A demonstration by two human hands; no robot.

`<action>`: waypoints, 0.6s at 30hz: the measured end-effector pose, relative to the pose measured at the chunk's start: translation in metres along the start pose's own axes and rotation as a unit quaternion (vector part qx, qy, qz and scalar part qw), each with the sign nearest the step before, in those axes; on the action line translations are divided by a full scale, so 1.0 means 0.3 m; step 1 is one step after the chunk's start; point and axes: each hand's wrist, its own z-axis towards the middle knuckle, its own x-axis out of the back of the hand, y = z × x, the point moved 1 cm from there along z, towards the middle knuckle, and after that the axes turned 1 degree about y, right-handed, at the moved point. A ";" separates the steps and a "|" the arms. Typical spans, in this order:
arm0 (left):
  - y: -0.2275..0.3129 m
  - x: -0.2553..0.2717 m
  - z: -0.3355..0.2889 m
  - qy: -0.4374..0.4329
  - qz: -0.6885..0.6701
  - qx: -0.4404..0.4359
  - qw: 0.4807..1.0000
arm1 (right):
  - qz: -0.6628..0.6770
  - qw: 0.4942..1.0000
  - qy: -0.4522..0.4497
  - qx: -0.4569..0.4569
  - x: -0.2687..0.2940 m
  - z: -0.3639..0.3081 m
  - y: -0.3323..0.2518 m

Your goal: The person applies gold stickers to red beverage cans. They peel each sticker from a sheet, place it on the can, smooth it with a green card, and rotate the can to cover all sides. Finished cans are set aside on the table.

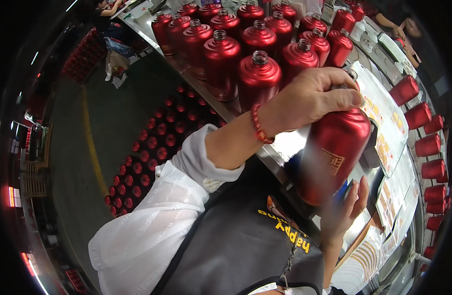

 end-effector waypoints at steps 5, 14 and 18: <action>0.026 0.061 -0.093 0.152 0.293 -0.130 0.935 | 0.013 1.000 0.002 0.001 0.034 0.077 0.045; -0.073 0.048 -0.070 0.214 0.515 -0.170 0.813 | -0.077 0.994 0.019 -0.075 0.244 0.340 0.306; -0.064 0.045 -0.060 0.200 0.568 -0.147 0.785 | -0.025 0.997 -0.032 -0.064 0.232 0.605 0.566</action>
